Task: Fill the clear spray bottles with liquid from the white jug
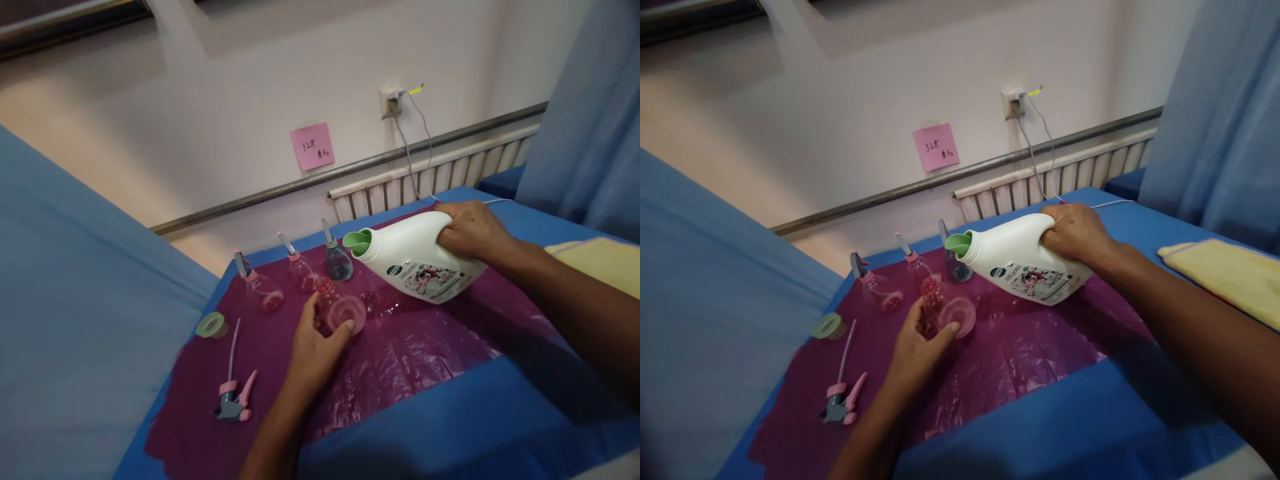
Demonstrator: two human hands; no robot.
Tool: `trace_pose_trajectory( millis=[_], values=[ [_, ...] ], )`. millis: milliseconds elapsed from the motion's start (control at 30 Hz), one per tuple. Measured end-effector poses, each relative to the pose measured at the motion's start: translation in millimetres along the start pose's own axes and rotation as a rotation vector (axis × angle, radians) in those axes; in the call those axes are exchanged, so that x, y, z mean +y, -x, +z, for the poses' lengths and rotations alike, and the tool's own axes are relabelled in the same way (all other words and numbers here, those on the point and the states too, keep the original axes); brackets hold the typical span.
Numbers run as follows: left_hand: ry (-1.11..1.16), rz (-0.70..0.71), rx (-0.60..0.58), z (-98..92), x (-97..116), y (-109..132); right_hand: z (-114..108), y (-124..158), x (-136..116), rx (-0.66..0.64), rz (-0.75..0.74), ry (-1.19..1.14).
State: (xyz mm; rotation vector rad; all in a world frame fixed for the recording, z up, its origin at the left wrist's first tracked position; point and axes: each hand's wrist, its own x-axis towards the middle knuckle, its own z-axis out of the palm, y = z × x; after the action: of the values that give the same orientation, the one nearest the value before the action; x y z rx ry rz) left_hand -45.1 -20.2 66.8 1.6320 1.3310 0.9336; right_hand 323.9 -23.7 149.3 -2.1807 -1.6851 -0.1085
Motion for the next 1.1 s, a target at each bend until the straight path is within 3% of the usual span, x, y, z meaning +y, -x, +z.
trace_pose_trajectory(
  millis=[300,600,800,1100],
  values=[
    [-0.216,0.037,0.121,-44.3,4.7,2.9,4.5,-4.7,-6.6,-0.028,-0.052,0.063],
    [-0.512,0.305,0.191,-81.6,25.4,7.1,8.5,-5.9,-20.9,-0.031,-0.135,0.132],
    [-0.643,0.354,0.134,-90.2,33.5,5.1,12.6,-6.1,-27.7,-0.016,-0.174,0.152],
    [-0.717,0.407,0.118,-87.9,36.0,2.5,14.8,-8.9,-37.4,-0.031,-0.190,0.162]
  ],
)
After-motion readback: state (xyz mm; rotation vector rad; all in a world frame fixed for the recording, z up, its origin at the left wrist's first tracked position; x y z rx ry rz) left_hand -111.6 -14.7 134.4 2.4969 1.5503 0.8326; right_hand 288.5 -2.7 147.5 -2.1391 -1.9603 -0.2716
